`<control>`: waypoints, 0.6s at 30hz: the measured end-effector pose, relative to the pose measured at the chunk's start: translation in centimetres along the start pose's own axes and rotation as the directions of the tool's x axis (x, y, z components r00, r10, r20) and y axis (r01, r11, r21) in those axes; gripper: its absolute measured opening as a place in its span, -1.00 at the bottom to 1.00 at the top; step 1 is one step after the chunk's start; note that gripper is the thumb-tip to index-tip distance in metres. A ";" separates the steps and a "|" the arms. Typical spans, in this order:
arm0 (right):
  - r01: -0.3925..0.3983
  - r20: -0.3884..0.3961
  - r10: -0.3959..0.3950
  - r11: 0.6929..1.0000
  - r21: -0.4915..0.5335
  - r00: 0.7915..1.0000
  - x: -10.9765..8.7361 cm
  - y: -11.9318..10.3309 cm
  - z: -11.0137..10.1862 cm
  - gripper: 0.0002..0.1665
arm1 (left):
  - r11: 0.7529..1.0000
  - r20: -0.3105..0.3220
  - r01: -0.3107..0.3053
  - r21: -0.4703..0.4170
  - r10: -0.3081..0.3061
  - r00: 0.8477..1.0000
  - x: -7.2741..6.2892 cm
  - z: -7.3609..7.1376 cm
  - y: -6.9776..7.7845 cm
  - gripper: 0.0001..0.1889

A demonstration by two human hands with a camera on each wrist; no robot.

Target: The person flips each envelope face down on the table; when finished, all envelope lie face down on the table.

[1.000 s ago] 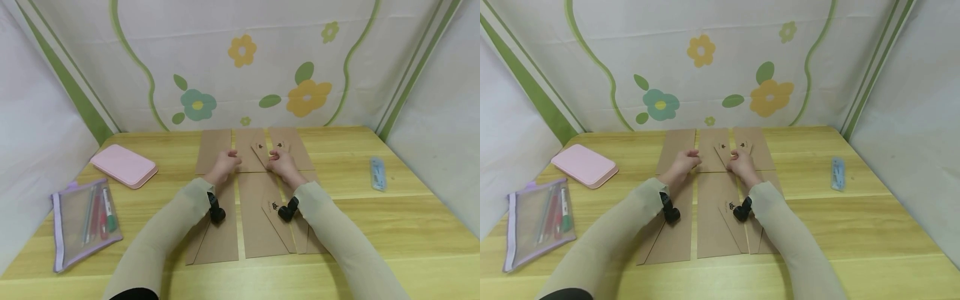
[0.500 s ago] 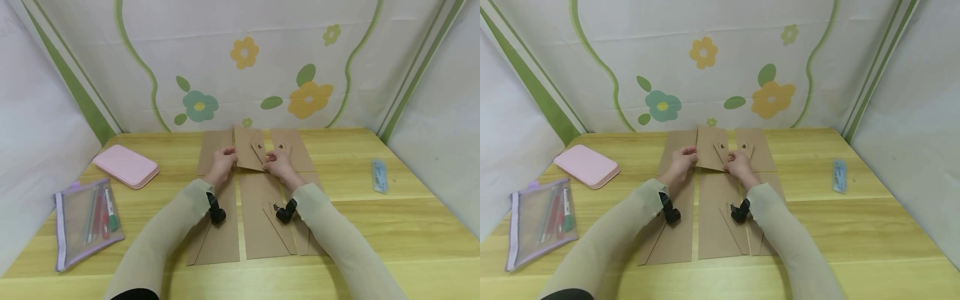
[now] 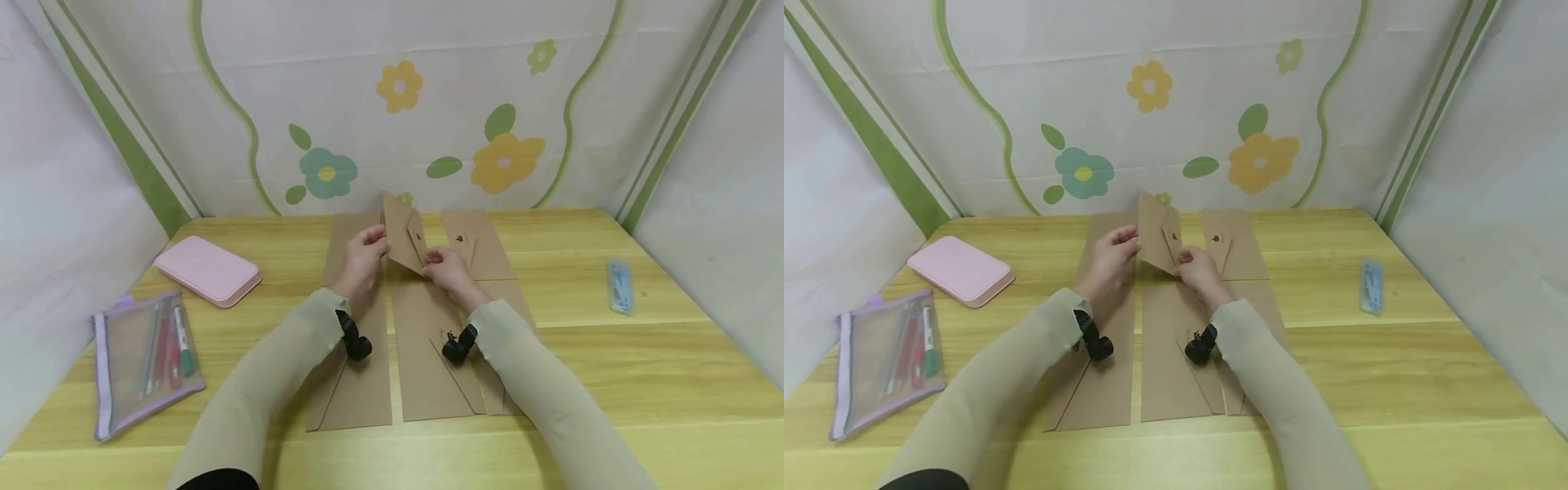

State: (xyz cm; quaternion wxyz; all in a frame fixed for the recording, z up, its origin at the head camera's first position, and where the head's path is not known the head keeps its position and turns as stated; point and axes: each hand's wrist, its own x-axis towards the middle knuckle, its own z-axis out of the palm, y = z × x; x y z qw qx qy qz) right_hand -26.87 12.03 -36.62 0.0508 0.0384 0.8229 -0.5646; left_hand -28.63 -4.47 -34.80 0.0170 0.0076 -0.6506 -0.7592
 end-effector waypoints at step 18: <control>-0.020 -0.018 0.025 0.972 0.233 1.000 -0.6 -1.1 2.9 -0.53 | 0.999 0.009 -0.030 -0.039 0.030 0.999 -0.1 1.0 2.2 -0.62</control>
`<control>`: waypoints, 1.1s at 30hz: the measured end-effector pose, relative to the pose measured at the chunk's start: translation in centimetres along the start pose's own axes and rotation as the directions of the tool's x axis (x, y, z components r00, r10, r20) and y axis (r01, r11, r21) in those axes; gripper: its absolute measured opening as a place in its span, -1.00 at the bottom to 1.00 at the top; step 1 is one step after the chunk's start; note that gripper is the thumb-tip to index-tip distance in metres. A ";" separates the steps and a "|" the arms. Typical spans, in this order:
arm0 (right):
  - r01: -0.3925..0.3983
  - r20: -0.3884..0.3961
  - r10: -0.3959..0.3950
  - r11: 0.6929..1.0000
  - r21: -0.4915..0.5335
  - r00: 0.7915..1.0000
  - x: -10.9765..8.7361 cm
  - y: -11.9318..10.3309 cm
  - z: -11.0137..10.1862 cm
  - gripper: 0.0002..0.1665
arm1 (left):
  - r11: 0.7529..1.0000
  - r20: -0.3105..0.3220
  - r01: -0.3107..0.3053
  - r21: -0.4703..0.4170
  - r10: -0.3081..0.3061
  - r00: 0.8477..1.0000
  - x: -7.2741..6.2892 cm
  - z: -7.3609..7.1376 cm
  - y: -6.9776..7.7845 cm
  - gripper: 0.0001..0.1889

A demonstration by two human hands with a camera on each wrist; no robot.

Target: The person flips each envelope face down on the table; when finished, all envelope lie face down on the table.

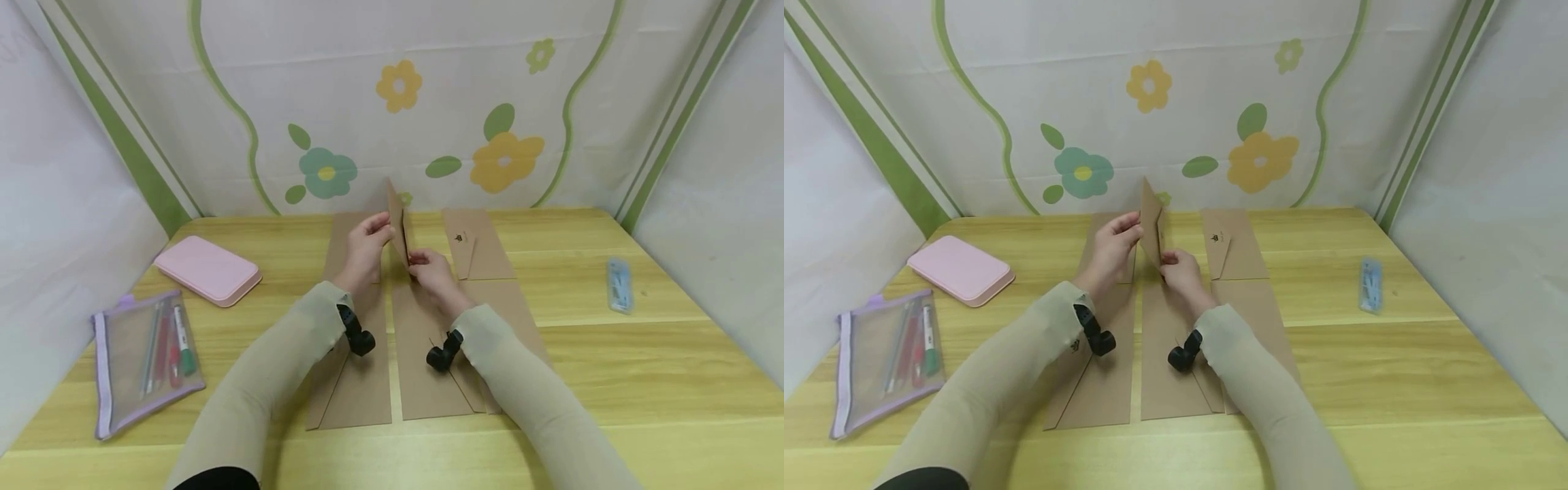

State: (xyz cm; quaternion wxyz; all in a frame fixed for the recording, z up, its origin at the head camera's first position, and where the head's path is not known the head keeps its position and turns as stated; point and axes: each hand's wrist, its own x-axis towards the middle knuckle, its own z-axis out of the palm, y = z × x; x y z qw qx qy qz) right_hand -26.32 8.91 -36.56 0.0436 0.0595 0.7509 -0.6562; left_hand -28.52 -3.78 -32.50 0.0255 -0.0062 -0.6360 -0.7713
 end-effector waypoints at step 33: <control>0.411 -0.145 -0.464 0.864 -0.291 0.874 -1.9 -0.4 0.8 -0.67 | 0.993 0.053 -0.067 0.101 0.062 0.997 -0.6 2.0 0.3 -0.65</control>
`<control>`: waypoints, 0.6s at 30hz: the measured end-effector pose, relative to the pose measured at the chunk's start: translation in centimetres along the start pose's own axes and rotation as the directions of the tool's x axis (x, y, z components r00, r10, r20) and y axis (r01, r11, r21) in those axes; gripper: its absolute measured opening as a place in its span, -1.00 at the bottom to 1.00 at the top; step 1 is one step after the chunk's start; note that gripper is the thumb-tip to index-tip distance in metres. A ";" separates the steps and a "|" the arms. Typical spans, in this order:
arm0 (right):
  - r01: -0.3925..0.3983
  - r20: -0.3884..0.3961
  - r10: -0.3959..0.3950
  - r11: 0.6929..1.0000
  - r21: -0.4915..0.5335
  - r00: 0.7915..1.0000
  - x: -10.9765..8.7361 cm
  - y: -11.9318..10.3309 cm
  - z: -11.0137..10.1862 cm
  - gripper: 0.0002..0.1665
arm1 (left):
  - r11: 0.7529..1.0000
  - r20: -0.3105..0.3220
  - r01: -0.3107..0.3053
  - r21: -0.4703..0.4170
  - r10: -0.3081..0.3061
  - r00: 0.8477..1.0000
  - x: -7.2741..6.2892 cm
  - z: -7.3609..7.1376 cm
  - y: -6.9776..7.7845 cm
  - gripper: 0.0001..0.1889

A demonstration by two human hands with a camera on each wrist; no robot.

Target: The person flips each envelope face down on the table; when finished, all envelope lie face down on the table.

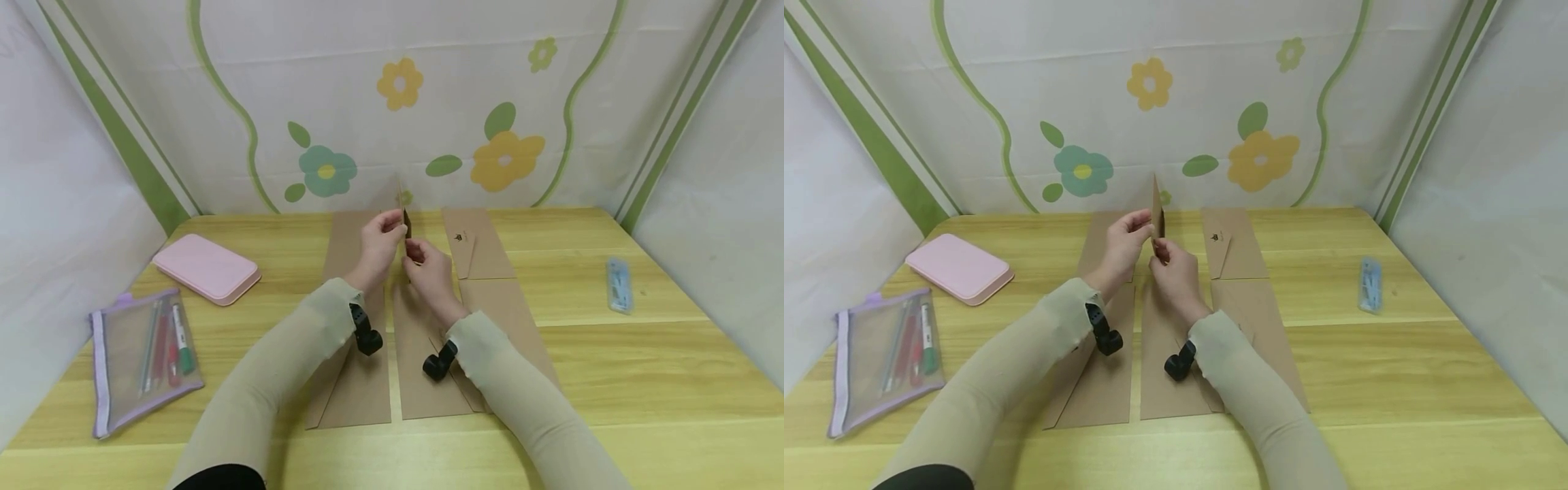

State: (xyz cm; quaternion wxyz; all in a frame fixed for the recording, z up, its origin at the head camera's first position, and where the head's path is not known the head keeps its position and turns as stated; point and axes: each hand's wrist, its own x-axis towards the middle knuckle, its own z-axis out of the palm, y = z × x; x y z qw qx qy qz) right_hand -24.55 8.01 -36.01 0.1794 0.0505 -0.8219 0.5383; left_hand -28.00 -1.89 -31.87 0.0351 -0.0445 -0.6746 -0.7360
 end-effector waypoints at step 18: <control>0.107 -0.215 -0.134 0.985 -0.134 0.967 -0.6 -0.3 -0.3 -0.73 | 0.999 0.099 0.014 0.031 -0.017 0.995 -0.3 1.2 1.1 -0.60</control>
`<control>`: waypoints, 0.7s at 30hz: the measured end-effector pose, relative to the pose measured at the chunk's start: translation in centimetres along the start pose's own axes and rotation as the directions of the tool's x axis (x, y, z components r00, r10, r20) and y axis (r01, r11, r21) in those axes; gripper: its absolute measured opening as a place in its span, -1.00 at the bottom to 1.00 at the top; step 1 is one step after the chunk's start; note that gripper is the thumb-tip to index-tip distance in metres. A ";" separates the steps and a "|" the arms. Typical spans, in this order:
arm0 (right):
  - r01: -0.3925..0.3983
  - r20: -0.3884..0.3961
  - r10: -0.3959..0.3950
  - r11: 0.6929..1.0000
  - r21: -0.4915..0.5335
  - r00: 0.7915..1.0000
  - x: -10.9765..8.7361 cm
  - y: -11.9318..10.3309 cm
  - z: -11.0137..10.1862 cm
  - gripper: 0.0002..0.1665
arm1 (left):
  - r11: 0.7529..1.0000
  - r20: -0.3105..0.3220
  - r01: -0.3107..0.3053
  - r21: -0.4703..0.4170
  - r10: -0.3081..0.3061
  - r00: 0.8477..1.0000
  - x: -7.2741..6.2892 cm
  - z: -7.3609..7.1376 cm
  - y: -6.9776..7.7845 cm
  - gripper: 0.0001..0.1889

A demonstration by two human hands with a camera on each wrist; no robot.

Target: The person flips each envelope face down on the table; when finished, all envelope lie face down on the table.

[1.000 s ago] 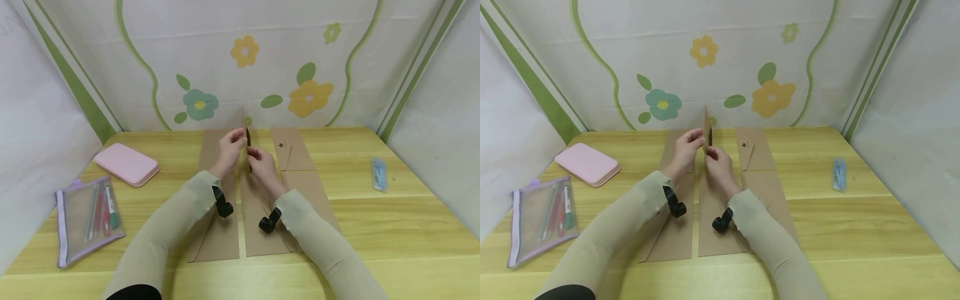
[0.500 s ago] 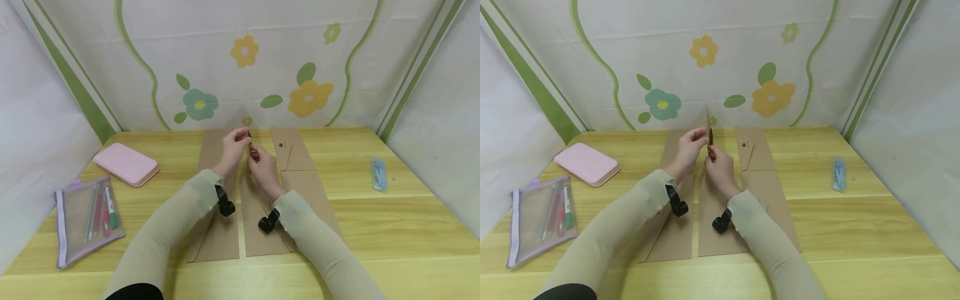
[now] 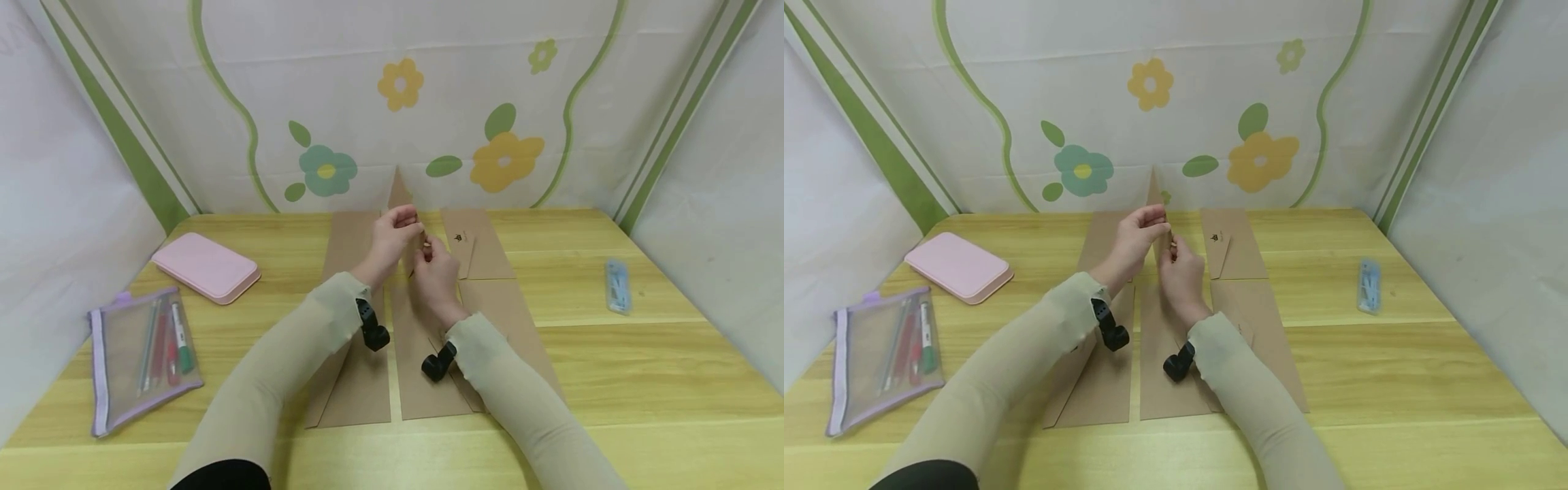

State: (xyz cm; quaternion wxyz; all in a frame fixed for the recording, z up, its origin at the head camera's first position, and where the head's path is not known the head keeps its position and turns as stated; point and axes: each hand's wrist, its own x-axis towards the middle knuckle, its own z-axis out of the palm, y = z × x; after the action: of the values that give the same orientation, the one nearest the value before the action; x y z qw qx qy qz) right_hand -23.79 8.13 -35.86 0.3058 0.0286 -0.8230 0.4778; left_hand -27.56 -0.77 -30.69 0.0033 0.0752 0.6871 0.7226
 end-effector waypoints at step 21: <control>-0.364 -0.016 0.505 0.643 0.675 0.863 1.2 0.7 0.0 -0.61 | 1.000 -0.111 0.028 -0.008 -0.028 0.993 -0.6 -1.6 -2.9 -0.59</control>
State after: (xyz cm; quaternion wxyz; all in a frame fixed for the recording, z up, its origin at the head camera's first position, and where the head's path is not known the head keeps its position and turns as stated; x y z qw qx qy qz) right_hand -24.95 8.78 -35.76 0.2342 -0.1154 -0.5509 0.7927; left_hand -27.39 -2.28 -33.70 -0.0244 0.0254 0.6847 0.7280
